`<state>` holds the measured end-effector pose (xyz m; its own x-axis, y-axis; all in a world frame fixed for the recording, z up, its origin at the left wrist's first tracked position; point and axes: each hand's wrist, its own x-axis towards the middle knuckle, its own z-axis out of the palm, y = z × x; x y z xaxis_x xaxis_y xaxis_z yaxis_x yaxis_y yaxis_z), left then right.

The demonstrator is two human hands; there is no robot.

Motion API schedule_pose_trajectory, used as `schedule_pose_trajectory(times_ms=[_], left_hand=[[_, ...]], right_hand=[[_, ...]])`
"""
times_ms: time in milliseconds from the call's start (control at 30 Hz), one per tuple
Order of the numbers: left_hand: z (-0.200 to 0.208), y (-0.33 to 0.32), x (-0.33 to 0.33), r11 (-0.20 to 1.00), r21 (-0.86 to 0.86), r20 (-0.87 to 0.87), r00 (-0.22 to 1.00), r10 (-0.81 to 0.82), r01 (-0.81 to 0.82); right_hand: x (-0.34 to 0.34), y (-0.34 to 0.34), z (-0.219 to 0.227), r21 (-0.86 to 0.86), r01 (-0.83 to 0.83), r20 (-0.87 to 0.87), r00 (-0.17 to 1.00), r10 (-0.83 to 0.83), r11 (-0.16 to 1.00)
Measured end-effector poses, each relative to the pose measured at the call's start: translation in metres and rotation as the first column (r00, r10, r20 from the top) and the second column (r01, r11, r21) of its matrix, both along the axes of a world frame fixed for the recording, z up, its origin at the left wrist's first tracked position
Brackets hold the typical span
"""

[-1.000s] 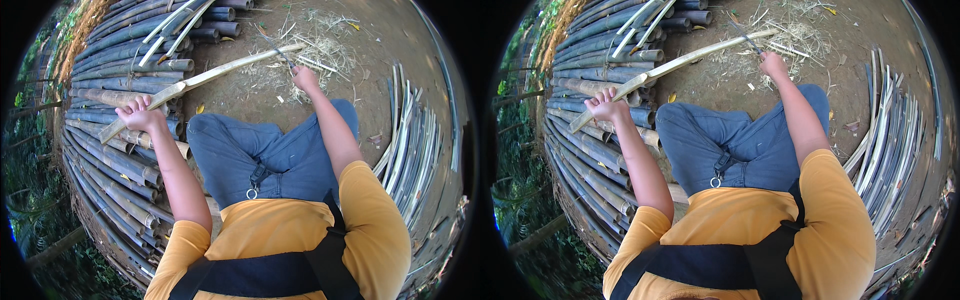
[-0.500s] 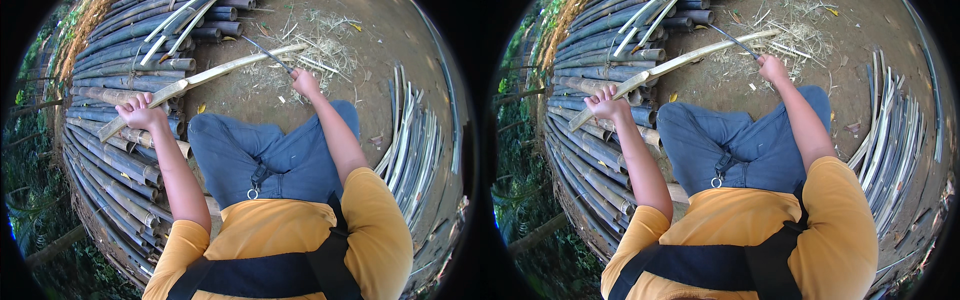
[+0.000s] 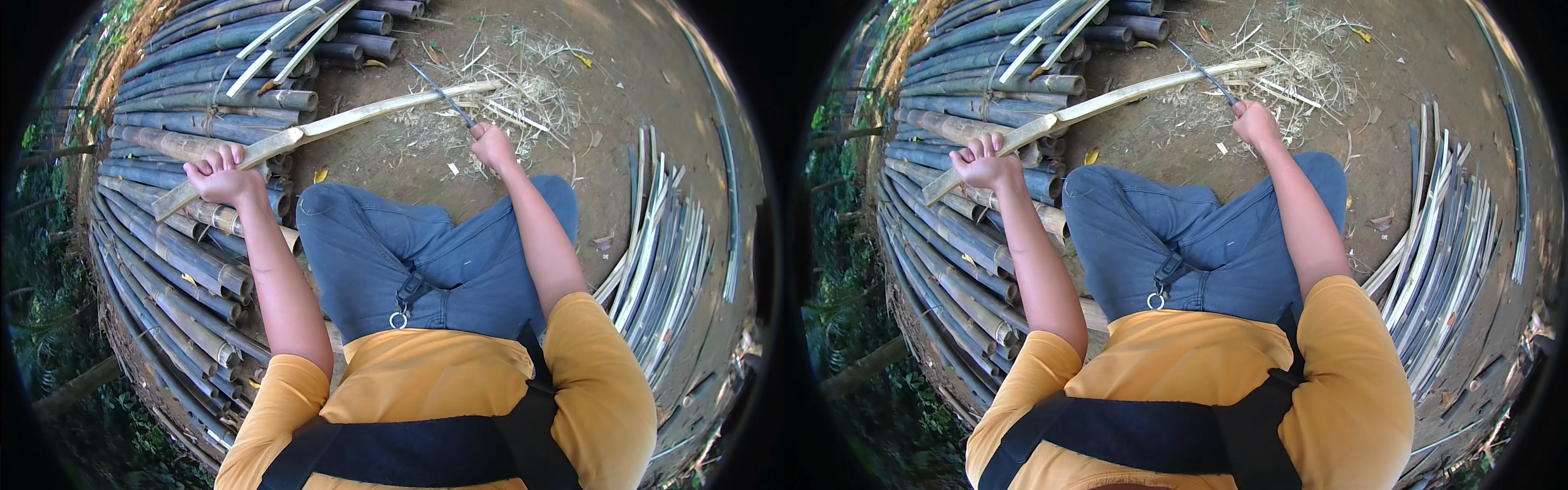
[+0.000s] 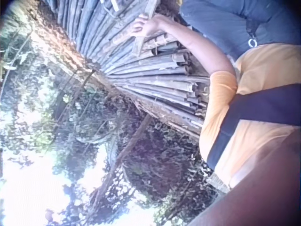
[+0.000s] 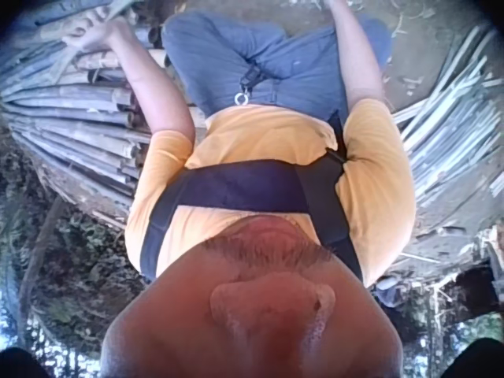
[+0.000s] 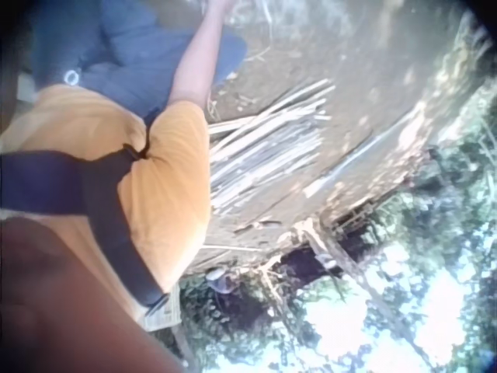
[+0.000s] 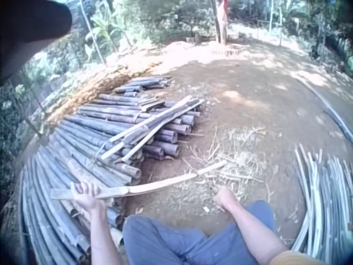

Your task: The person sits on the ground and uses a knife to strip a thin layer of outer skin from a long bamboo stalk, pulling the knife along the length of the stalk while holding it with the other hand.

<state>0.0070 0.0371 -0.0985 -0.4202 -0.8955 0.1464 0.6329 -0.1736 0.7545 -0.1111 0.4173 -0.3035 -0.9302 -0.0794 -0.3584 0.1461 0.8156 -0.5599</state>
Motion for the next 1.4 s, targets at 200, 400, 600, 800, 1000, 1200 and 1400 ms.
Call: schedule_pose_trajectory(times_ms=[200,400,600,800,1000,1200,1400], left_hand=[[-0.02,-0.017,0.005,0.993,0.104,0.052,0.997,0.056,-0.061],[-0.027,-0.017,0.015,0.994,0.095,0.027,0.998,0.056,-0.059],[-0.024,-0.018,0.01,0.99,0.127,0.028,0.998,0.063,-0.066],[-0.017,-0.009,0.009,0.999,0.022,0.049,0.998,0.038,-0.039],[-0.008,-0.005,0.004,1.0,0.012,0.034,0.999,0.024,-0.025],[-0.007,-0.001,0.008,1.0,0.026,0.026,1.0,0.011,-0.012],[-0.001,0.007,0.0,1.0,0.006,0.048,0.999,0.025,-0.025]], right_hand=[[0.001,-0.018,0.017,0.184,-0.026,-0.043,0.999,0.034,0.983],[0.021,-0.022,0.021,0.165,-0.166,-0.034,0.984,0.174,0.972],[0.008,-0.022,0.016,0.14,-0.048,0.007,0.999,0.047,0.989],[-0.002,-0.003,0.008,0.197,0.053,0.009,0.998,-0.056,0.979],[0.008,-0.015,0.016,0.144,-0.06,-0.017,0.998,0.063,0.988],[-0.012,0.005,-0.016,0.013,0.126,0.023,0.992,-0.127,0.992],[-0.011,0.008,-0.02,0.058,0.097,0.003,0.995,-0.097,0.994]])
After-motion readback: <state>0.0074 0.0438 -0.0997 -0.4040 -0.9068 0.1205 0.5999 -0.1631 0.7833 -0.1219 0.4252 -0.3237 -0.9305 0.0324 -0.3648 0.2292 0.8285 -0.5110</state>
